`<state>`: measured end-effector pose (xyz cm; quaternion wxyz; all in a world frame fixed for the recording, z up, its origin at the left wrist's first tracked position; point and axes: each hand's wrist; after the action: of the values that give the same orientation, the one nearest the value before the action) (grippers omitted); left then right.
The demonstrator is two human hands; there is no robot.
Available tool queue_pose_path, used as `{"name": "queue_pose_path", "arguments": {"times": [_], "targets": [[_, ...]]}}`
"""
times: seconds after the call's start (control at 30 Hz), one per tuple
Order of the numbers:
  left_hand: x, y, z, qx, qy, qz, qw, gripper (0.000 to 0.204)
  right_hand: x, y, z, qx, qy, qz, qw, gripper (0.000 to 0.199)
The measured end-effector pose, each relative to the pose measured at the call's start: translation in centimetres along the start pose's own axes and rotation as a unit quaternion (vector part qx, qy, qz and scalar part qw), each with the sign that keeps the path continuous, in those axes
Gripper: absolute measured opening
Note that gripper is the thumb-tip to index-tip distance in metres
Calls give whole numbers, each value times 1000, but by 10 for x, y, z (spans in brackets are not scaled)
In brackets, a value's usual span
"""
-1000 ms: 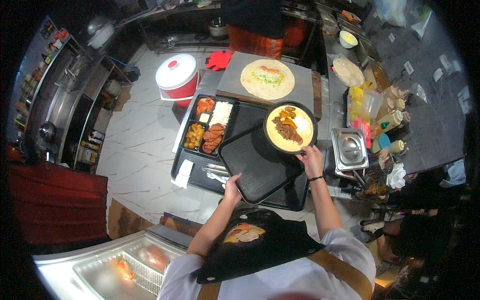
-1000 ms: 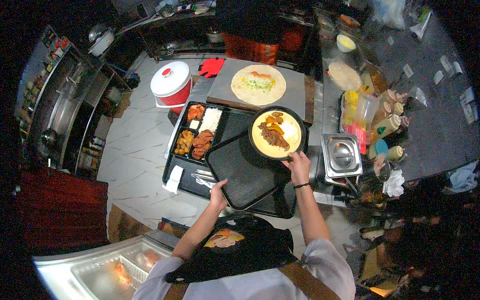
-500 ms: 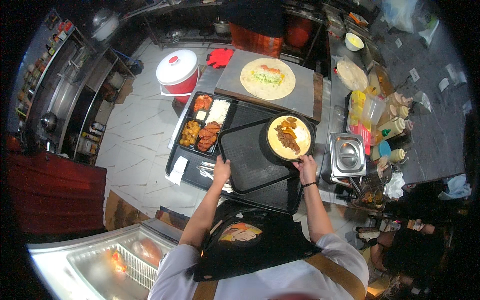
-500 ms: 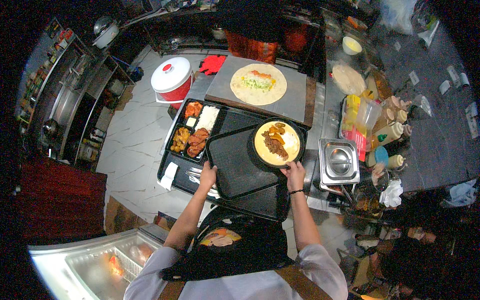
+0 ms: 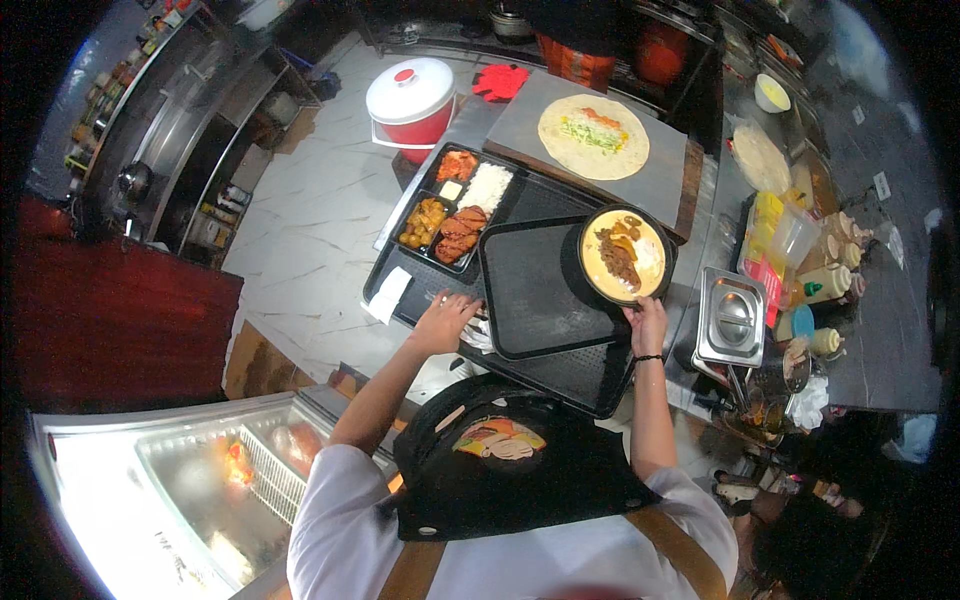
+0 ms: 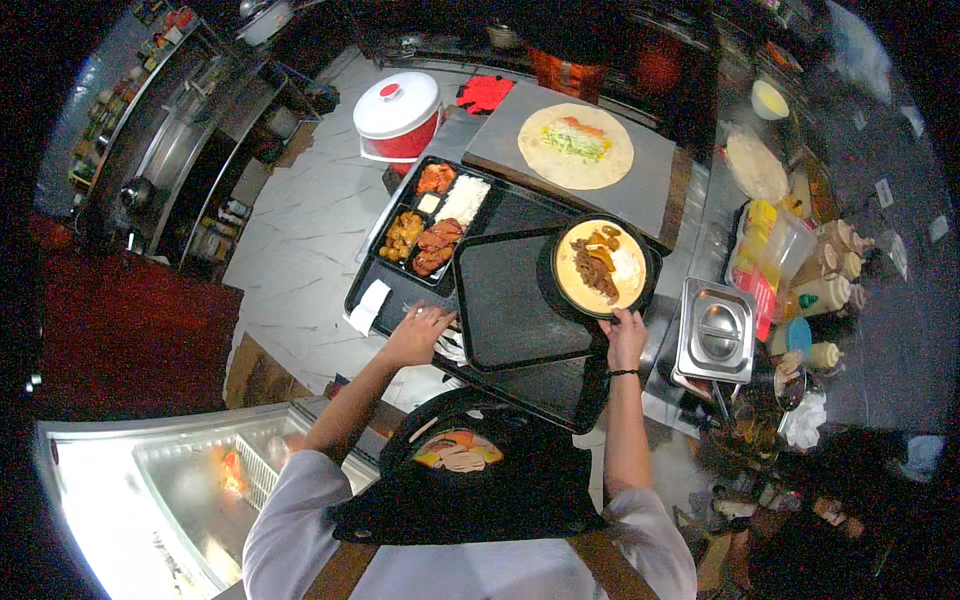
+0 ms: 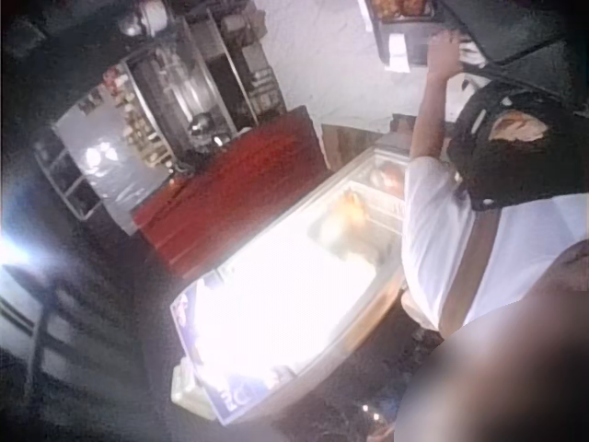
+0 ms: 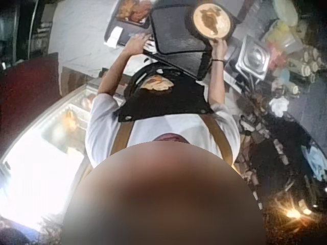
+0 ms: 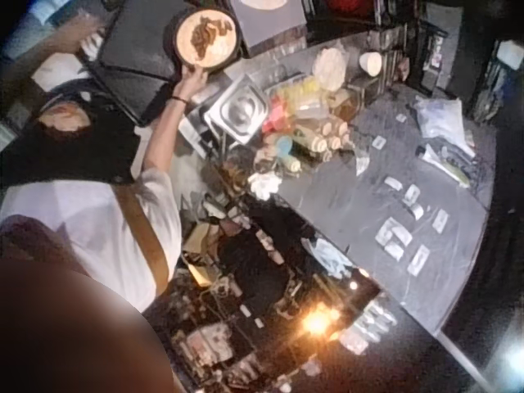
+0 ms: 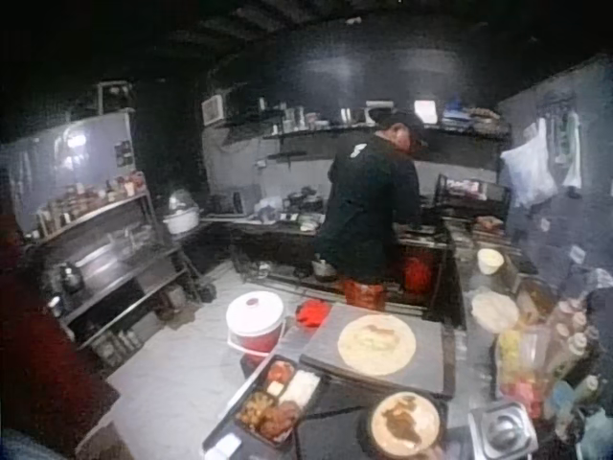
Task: The person assembles food trays by placing a bento box and a bowl of soup onto a black tray, then adds a receipt and chopsticks. The person repeats this process for a second tray, arranging items and adding condiments.
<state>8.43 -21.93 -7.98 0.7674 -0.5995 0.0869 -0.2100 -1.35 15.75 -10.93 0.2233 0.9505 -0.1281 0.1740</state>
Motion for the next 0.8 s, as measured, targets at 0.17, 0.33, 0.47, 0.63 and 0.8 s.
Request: {"name": "queue_pose_path", "arguments": {"times": [0.17,0.33,0.47,0.63,0.8], "targets": [[-6,4,-2,-14,46,-8,999,42,-2,-5,-3,11,1,-5,1000,12],[-4,13,-7,-24,38,-51,998,27,0,2,-5,-6,-9,8,1000,13],[7,1,-1,-16,37,-63,997,20,0,2,-4,-9,-3,15,1000,14],[15,-30,4,-16,3,-140,990,22,-1,0,-2,12,2,20,1000,10],[34,-66,1,-37,-41,-230,971,20,0,-1,1,14,5,21,1000,7]]}}
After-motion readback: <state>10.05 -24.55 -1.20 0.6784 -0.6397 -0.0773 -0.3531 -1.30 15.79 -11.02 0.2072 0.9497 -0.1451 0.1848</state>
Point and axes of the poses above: each hand's wrist, its own x-axis away from the middle knuckle, its own y-axis out of the palm, z = x × y, and after that the axes turned 3 degrees about x, right-handed
